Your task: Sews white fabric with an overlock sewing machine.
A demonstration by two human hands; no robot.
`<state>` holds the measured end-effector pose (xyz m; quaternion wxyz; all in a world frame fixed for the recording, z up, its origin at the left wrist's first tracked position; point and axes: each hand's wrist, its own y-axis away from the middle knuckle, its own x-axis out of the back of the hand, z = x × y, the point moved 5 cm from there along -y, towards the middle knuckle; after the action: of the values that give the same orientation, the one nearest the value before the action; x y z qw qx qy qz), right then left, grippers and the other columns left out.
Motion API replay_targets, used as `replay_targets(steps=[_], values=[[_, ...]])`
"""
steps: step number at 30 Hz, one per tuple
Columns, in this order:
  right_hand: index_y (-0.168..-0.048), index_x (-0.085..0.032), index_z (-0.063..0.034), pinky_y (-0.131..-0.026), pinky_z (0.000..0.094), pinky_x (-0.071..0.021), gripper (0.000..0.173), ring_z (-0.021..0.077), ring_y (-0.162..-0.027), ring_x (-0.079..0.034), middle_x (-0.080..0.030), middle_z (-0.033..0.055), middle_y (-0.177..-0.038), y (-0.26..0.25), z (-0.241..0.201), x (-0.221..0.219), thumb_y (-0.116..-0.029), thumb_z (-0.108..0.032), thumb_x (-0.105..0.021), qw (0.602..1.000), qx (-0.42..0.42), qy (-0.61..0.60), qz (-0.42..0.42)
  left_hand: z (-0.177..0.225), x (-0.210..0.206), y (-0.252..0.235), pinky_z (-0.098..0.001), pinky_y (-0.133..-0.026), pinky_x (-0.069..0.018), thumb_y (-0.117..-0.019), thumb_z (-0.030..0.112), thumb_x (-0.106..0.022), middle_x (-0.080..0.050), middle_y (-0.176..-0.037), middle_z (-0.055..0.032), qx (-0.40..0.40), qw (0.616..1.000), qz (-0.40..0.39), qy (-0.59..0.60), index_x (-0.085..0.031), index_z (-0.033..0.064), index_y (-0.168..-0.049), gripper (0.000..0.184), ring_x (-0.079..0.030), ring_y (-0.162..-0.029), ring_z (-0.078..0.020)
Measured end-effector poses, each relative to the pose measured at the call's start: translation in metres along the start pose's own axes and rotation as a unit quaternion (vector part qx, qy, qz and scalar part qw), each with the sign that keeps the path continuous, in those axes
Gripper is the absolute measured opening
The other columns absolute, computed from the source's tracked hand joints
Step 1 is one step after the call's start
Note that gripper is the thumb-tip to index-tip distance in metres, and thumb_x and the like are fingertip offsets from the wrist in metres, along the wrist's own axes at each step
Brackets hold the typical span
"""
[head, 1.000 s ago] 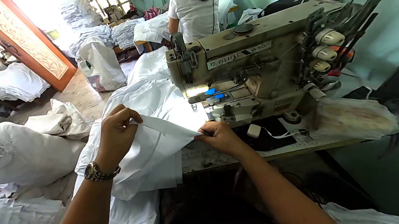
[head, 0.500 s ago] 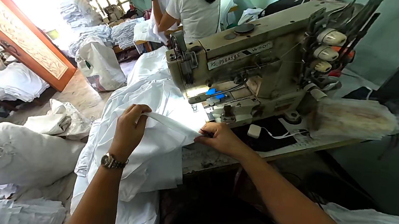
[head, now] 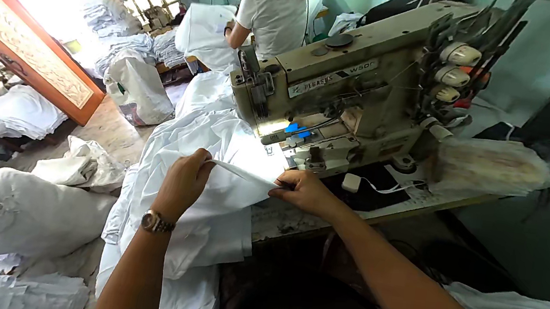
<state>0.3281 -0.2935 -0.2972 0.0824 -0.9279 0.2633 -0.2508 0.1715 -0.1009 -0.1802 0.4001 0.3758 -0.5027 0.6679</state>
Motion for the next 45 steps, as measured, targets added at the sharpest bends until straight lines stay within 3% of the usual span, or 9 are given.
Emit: replay_targets(steps=[4,11,17,21,26,29,33,40,45], values=[[-0.089,-0.074,-0.0049,-0.073,0.0266,-0.0481,0.031,0.0047,-0.076,-0.057,-0.066,0.0016,-0.083,-0.001,0.004,0.001,-0.0936,-0.035,-0.074,1.0,-0.012,-0.006,-0.005,0.047,0.012,0.015,-0.0312,-0.073,-0.0565,-0.0994,0.021,-0.062,-0.069,-0.087,-0.0036,-0.091,0.995,-0.002,0.049,-0.071,0.0078,-0.099,0.017,-0.066,-0.079,-0.0118],[-0.089,-0.073,-0.0026,-0.073,0.0267,-0.0487,0.029,0.0069,-0.077,-0.058,-0.066,0.0042,-0.084,0.001,0.0,-0.001,-0.093,-0.031,-0.074,1.0,-0.003,0.0,-0.005,0.001,-0.006,-0.002,-0.0534,-0.087,-0.0526,-0.0959,0.007,-0.063,-0.068,-0.087,-0.0146,-0.036,0.995,0.024,-0.086,-0.069,0.0009,-0.096,0.009,-0.068,-0.088,-0.0323],[-0.09,-0.073,-0.0024,-0.073,0.0259,-0.0475,0.031,0.0058,-0.077,-0.056,-0.065,0.0039,-0.084,0.002,-0.001,0.002,-0.0937,-0.033,-0.074,1.0,-0.01,0.009,-0.005,0.036,-0.002,0.012,-0.0418,-0.061,-0.0562,-0.091,0.005,-0.062,-0.064,-0.08,-0.0128,-0.122,0.983,0.113,-0.078,-0.071,0.0017,-0.092,0.009,-0.067,-0.071,-0.0274],[-0.088,-0.073,-0.0024,-0.072,0.0247,-0.0478,0.028,0.0056,-0.075,-0.056,-0.065,0.0038,-0.084,0.002,0.0,-0.001,-0.0919,-0.03,-0.075,1.0,-0.002,0.006,-0.002,0.0,-0.01,0.001,-0.054,-0.085,-0.0545,-0.0955,0.005,-0.061,-0.07,-0.091,-0.0153,-0.042,0.996,0.037,-0.07,-0.069,0.0007,-0.101,0.011,-0.069,-0.09,-0.0341],[-0.091,-0.073,-0.0018,-0.073,0.0247,-0.0476,0.03,0.0057,-0.077,-0.056,-0.065,0.0043,-0.085,0.001,0.001,0.001,-0.0929,-0.032,-0.075,1.0,-0.015,0.008,-0.004,0.043,0.003,0.017,-0.0399,-0.063,-0.0555,-0.0968,0.012,-0.059,-0.065,-0.079,-0.01,-0.143,0.977,0.127,-0.093,-0.071,0.005,-0.09,0.015,-0.067,-0.073,-0.0256],[-0.089,-0.073,-0.0036,-0.071,0.0233,-0.0476,0.03,0.0038,-0.074,-0.056,-0.064,0.002,-0.082,0.0,0.001,-0.001,-0.0932,-0.034,-0.074,1.0,-0.011,0.008,-0.001,0.024,0.001,0.01,-0.0513,-0.085,-0.0524,-0.0917,0.007,-0.064,-0.069,-0.094,-0.0126,-0.103,0.989,0.069,-0.078,-0.069,0.0039,-0.09,0.007,-0.066,-0.095,-0.0318],[-0.091,-0.074,-0.0021,-0.07,0.0234,-0.0464,0.028,0.0043,-0.074,-0.054,-0.064,0.0031,-0.082,-0.001,-0.004,0.002,-0.0935,-0.03,-0.073,1.0,-0.008,0.005,0.007,0.045,-0.002,0.016,-0.0335,-0.065,-0.0502,-0.0834,0.002,-0.064,-0.058,-0.075,-0.0071,-0.127,0.988,0.007,0.083,-0.059,0.0038,-0.081,0.006,-0.059,-0.071,-0.0178],[-0.087,-0.072,-0.0024,-0.067,0.0226,-0.045,0.032,0.0038,-0.071,-0.052,-0.061,0.0019,-0.079,0.001,-0.003,0.001,-0.0937,-0.034,-0.073,1.0,-0.008,0.012,0.0,0.022,-0.012,-0.001,-0.0521,-0.083,-0.0546,-0.1007,0.011,-0.057,-0.07,-0.089,-0.0119,-0.056,0.998,0.005,-0.037,-0.071,0.0037,-0.105,0.016,-0.069,-0.087,-0.0303],[-0.087,-0.072,-0.0038,-0.066,0.0205,-0.0444,0.031,0.0011,-0.07,-0.052,-0.061,-0.0004,-0.078,0.001,-0.001,0.003,-0.0932,-0.034,-0.073,1.0,-0.01,-0.002,0.009,0.055,-0.006,0.009,-0.0422,-0.065,-0.0564,-0.1003,0.016,-0.057,-0.065,-0.082,-0.0081,-0.133,0.989,0.032,-0.049,-0.074,0.0095,-0.101,0.018,-0.067,-0.074,-0.024]])
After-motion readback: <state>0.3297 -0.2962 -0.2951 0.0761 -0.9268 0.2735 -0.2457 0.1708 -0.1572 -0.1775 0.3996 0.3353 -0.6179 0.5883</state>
